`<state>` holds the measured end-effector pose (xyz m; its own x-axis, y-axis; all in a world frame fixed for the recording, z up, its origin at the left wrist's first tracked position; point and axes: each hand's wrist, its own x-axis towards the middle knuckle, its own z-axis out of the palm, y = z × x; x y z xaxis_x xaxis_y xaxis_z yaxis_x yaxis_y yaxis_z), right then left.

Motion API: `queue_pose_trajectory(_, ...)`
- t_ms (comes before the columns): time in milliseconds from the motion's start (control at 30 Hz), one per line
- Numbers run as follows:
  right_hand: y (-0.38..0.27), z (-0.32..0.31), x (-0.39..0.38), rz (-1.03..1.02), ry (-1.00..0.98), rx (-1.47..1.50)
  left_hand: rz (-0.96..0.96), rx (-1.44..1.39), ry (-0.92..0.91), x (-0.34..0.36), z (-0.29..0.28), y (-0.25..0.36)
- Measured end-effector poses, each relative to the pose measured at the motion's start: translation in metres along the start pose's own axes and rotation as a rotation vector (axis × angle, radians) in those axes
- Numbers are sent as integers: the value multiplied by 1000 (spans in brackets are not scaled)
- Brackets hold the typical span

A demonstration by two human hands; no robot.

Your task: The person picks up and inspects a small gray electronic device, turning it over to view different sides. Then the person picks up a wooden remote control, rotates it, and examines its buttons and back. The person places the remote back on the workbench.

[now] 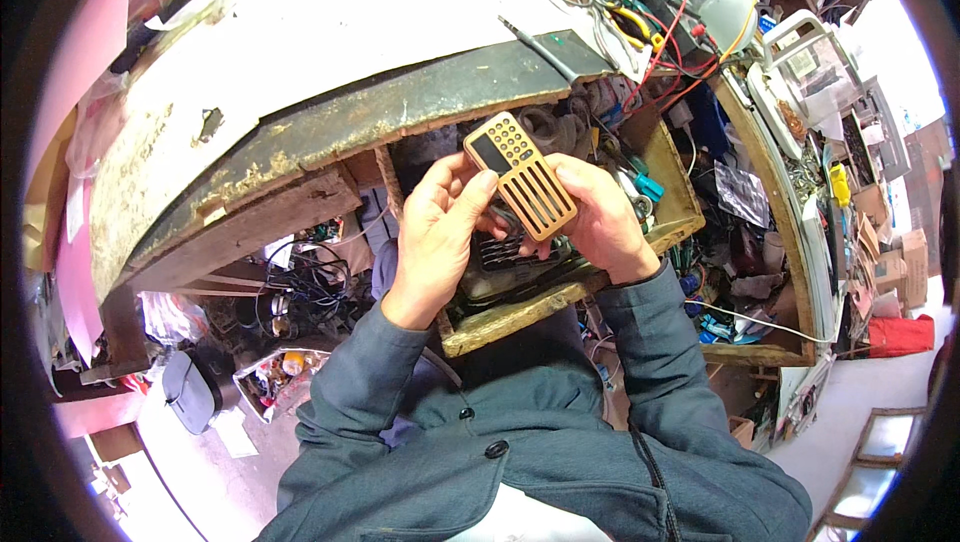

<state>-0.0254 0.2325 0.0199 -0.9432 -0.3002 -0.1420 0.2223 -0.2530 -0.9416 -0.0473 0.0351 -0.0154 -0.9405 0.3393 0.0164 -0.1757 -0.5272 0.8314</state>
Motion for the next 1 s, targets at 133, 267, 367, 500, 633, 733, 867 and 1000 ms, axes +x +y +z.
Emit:
queue_pose_trajectory(133, 0, 0, 0, 36, -14, 73, 12, 29, 16, 0, 0, -2)
queue_pose_trajectory(267, 2, -5, 0, 11, -33, 75, 13, 16, -4, 1, 0, -2)
queue_pose_trajectory(367, 2, -4, 0, 9, -28, 74, 9, 18, -9, 1, 0, -1)
queue_pose_trajectory(500, -1, -2, -2, 18, -1, 62, -8, 16, -17, 1, 2, 2)
queue_pose_trajectory(633, -2, -3, -2, 22, -6, 73, -22, 3, -20, 1, 1, 1)
queue_pose_trajectory(733, 4, -6, -1, -18, 10, 84, -16, -4, -22, 1, 2, 1)
queue_pose_trajectory(867, 5, -9, -1, -40, -20, 92, -1, 32, -47, 2, 1, -2)
queue_pose_trajectory(1000, 0, -6, -3, -24, -39, 82, -19, 33, -65, 1, -1, 0)
